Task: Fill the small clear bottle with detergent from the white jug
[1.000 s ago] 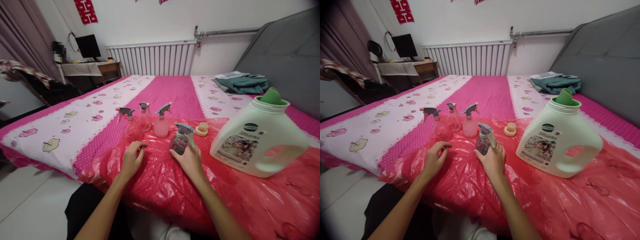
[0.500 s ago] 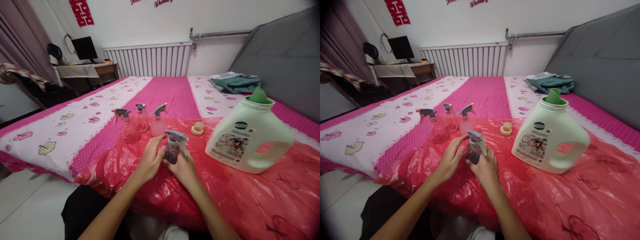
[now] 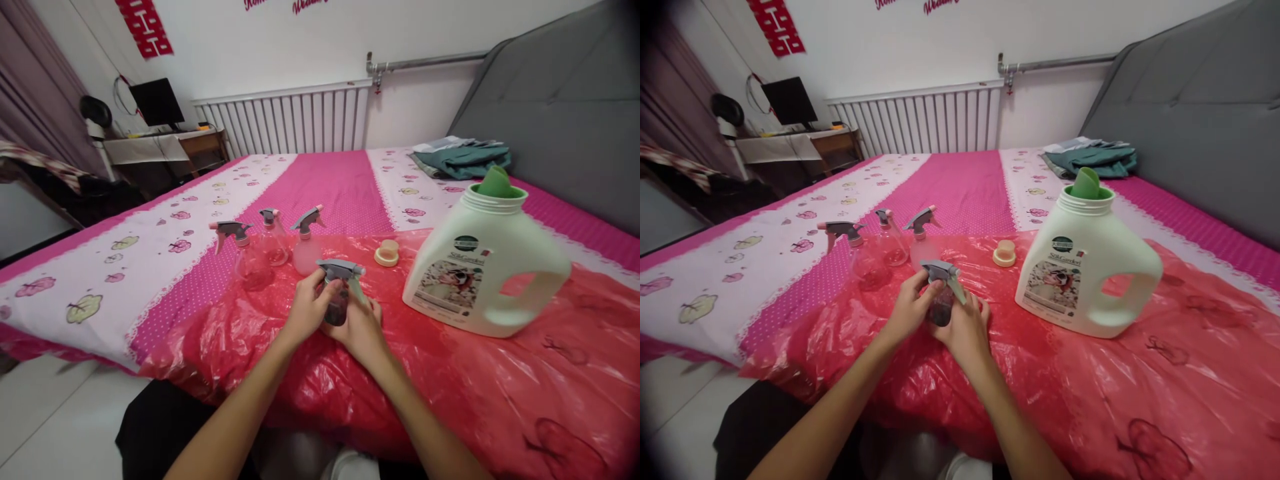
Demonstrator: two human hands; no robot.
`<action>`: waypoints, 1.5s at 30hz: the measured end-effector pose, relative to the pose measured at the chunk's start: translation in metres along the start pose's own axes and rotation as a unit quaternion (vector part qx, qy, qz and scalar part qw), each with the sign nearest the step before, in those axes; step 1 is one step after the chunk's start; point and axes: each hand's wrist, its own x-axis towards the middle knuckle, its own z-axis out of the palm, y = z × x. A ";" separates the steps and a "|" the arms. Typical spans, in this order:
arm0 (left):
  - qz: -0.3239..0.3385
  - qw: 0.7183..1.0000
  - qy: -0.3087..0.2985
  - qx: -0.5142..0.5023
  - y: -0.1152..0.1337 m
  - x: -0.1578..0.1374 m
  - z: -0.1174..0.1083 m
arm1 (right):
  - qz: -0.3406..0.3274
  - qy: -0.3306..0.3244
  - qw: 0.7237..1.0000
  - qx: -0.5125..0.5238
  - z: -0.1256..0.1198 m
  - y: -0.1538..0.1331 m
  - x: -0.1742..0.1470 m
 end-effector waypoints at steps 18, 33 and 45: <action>-0.028 0.987 0.155 0.041 0.014 -0.033 0.018 | 0.073 0.051 0.996 0.018 0.007 -0.017 -0.014; -0.022 0.987 0.119 -0.104 0.003 -0.032 0.021 | 0.013 0.104 0.993 -0.044 0.018 -0.003 -0.023; -0.026 0.990 0.107 -0.086 0.019 -0.036 0.016 | 0.006 0.097 0.991 -0.089 0.014 -0.005 -0.034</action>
